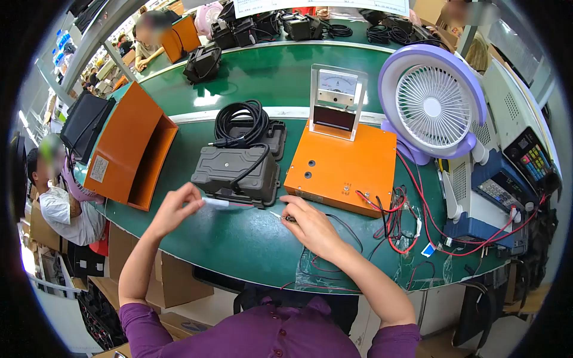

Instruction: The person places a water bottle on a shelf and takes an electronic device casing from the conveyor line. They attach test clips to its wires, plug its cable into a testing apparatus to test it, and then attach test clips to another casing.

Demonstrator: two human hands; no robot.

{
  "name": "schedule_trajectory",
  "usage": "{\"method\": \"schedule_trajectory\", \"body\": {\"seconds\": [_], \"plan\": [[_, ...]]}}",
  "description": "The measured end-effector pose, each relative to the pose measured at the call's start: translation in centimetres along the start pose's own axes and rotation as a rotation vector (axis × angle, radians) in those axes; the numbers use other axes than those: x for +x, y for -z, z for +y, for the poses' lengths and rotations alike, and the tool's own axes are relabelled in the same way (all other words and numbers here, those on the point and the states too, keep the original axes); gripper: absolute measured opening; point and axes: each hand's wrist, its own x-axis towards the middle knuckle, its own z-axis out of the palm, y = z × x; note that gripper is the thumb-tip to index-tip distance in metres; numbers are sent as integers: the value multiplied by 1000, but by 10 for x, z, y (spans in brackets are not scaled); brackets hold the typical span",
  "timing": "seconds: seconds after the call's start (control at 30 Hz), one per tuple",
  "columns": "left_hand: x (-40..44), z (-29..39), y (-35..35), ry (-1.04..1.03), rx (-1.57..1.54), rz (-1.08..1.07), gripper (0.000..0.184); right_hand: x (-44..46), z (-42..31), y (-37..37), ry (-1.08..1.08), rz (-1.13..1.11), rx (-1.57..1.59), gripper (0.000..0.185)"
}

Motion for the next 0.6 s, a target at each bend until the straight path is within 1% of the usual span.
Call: {"method": "schedule_trajectory", "body": {"seconds": [0.03,0.1,0.13,0.2,0.23,0.3,0.33,0.37,0.4,0.43,0.47,0.5,0.53,0.6], "plan": [[2,9,6,76,-38,-19,12,2,2,-3,-8,-5,2,13],[4,22,14,105,-181,-30,11,5,6,-7,-35,-53,36,13],[3,33,18,141,-183,-88,10,4,2,-5,-74,-89,99,13],[-4,49,20,173,-228,-272,9,-3,-11,-4,-89,-111,225,16],[-10,46,17,65,-281,-384,9,-9,-15,-4,-76,-145,292,17],[-20,50,4,-93,-305,-503,11,-21,-28,1,-173,-218,398,17],[-26,55,-2,-75,-313,-565,12,-28,-32,4,-232,-216,443,17],[-30,58,-7,-6,-297,-668,13,-34,-37,10,-243,-223,449,17],[-35,52,-16,-138,-303,-676,15,-39,-43,18,-299,-216,502,16],[-41,48,-24,-216,-300,-667,17,-45,-49,27,-355,-208,555,15],[-45,44,-31,-294,-295,-657,18,-53,-56,35,-363,-137,696,13],[-49,42,-35,-346,-182,-623,23,-61,-64,44,-371,-61,838,12],[-50,40,-39,-339,-187,-629,23,-70,-71,53,-321,30,960,12],[-53,38,-46,-509,54,-472,27,-89,-76,69,-133,126,1142,13]]}}
